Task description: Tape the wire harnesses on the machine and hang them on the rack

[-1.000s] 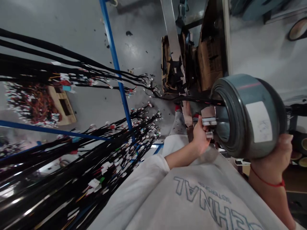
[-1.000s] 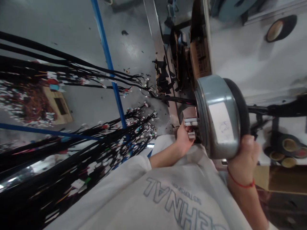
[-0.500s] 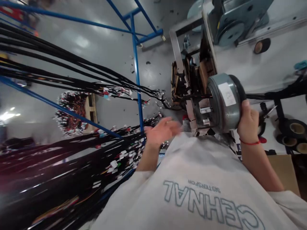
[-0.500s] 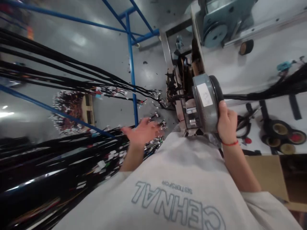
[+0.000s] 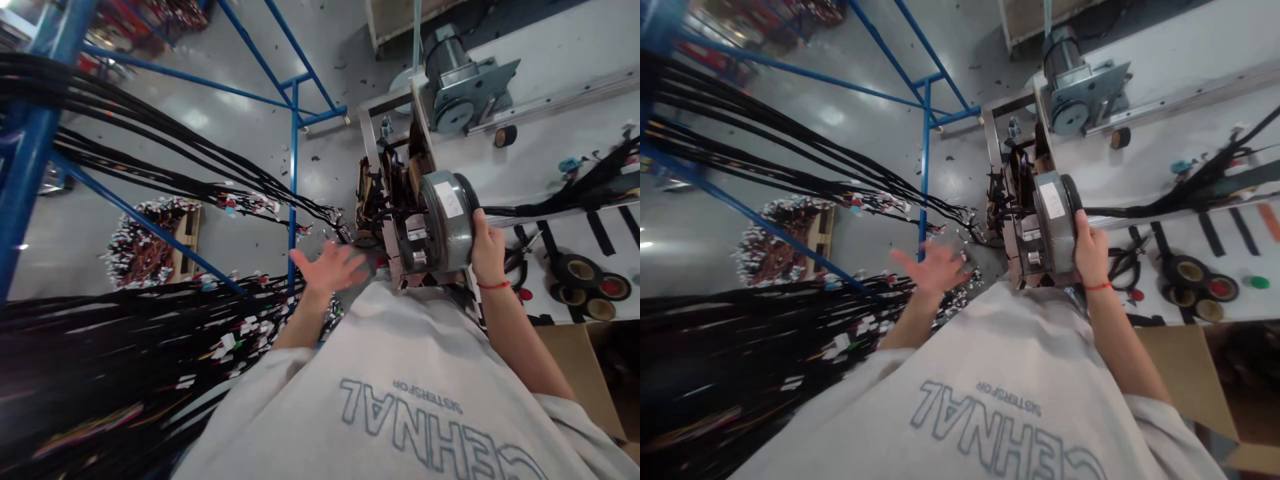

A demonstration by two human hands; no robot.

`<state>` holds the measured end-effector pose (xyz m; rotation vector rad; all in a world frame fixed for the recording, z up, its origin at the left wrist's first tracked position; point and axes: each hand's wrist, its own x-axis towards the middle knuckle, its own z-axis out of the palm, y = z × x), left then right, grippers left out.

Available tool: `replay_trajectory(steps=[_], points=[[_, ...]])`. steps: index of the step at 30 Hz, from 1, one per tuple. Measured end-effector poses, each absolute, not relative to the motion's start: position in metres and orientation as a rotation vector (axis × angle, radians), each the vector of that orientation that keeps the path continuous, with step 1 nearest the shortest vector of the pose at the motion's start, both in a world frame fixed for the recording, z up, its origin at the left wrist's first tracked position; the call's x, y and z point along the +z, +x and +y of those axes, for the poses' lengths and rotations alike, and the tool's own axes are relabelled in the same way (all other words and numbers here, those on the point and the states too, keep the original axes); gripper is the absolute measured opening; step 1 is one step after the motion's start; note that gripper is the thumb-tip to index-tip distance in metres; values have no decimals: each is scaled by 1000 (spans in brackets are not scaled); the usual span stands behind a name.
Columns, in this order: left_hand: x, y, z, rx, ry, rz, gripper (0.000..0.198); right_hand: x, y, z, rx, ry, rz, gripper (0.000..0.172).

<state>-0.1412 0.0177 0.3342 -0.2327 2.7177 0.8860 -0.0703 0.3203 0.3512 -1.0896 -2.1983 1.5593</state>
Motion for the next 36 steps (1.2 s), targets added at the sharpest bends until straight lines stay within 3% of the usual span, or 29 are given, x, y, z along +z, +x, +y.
replay_trajectory(steps=[2,6,13,16,20,23,27,30,36], points=[[336,-140,20,927,-181,2739,47,350,-71,320,1560,-1081,-2185,65],[333,-131,38,1056,21,2729,36,351,-71,319,1576,-1060,-2169,67],[283,-110,132,1766,683,2774,73,348,-69,316,1638,-1099,-2064,63],[256,-102,162,1692,781,2728,74,346,-68,314,1708,-1128,-2013,62],[240,-96,172,1456,749,2787,55,349,-65,311,1733,-1179,-1974,63],[250,-121,173,1455,678,2849,47,353,-64,310,1695,-1227,-1997,64],[284,-212,187,1775,62,2899,53,357,-67,313,1596,-1236,-2100,64],[312,-266,199,1948,81,2833,50,359,-70,317,1561,-1227,-2164,65],[327,-236,170,2054,-9,2481,47,359,-68,318,1542,-1196,-2228,65]])
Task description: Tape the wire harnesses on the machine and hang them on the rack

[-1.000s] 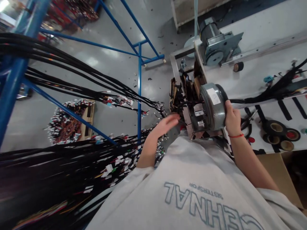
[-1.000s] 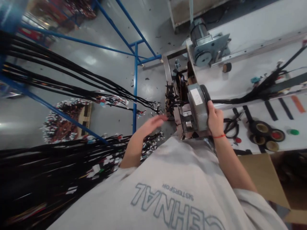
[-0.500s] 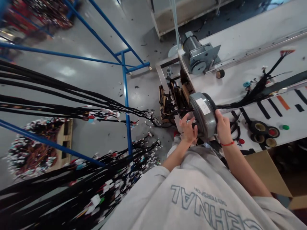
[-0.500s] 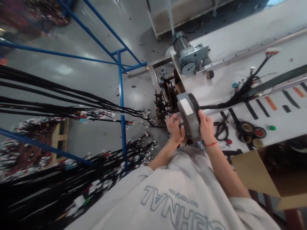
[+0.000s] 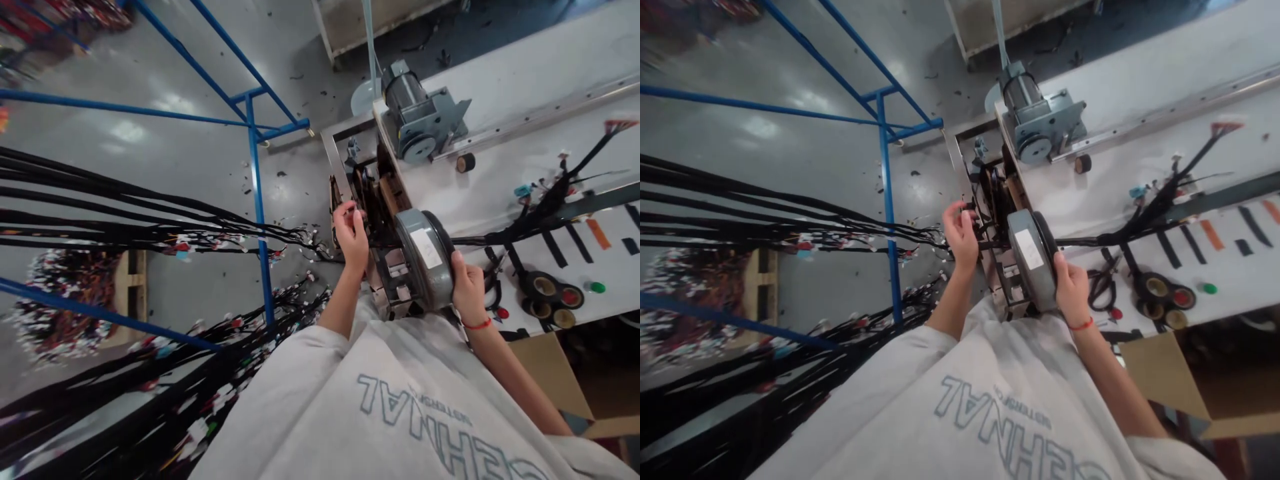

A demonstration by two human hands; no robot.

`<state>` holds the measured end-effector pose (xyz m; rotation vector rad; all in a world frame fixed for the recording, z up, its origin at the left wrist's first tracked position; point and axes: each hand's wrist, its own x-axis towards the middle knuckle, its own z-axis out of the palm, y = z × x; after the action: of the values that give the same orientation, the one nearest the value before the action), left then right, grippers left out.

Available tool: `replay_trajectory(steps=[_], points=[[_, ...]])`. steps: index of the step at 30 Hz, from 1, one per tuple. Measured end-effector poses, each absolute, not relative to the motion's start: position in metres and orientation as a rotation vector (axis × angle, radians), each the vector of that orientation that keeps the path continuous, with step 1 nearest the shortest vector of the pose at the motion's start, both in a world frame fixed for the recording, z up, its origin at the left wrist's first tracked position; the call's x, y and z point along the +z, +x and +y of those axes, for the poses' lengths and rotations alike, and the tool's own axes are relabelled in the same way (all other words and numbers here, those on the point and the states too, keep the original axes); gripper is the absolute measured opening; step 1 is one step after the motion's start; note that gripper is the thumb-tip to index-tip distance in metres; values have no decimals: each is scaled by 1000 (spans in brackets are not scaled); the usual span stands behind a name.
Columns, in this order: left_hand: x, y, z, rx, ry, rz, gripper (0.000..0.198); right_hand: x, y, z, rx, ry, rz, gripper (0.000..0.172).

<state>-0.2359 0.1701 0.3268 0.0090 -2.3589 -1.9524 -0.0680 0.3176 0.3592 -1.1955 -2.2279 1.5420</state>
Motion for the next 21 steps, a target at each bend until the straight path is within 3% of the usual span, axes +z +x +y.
replay_trajectory(steps=[4,8,10,13,15,18,21], points=[[314,-175,136,-2421,118,-2911,50,360,-68,317,1545,-1184,-2246,66],[295,-138,127,-2599,-360,-3245,39,359,-70,317,1510,-1192,-2242,67],[287,-135,127,-2337,-750,-3300,34,358,-70,317,1498,-1174,-2237,66],[279,-136,122,-1664,-1183,-3318,29,354,-69,318,1513,-1141,-2207,66],[273,-130,117,-1581,-1182,-3262,32,351,-68,317,1529,-1133,-2166,65],[259,-111,118,-2115,-835,-3066,38,347,-67,315,1544,-1141,-2091,65],[246,-91,143,-2762,75,-2557,33,344,-66,312,1556,-1140,-2020,65]])
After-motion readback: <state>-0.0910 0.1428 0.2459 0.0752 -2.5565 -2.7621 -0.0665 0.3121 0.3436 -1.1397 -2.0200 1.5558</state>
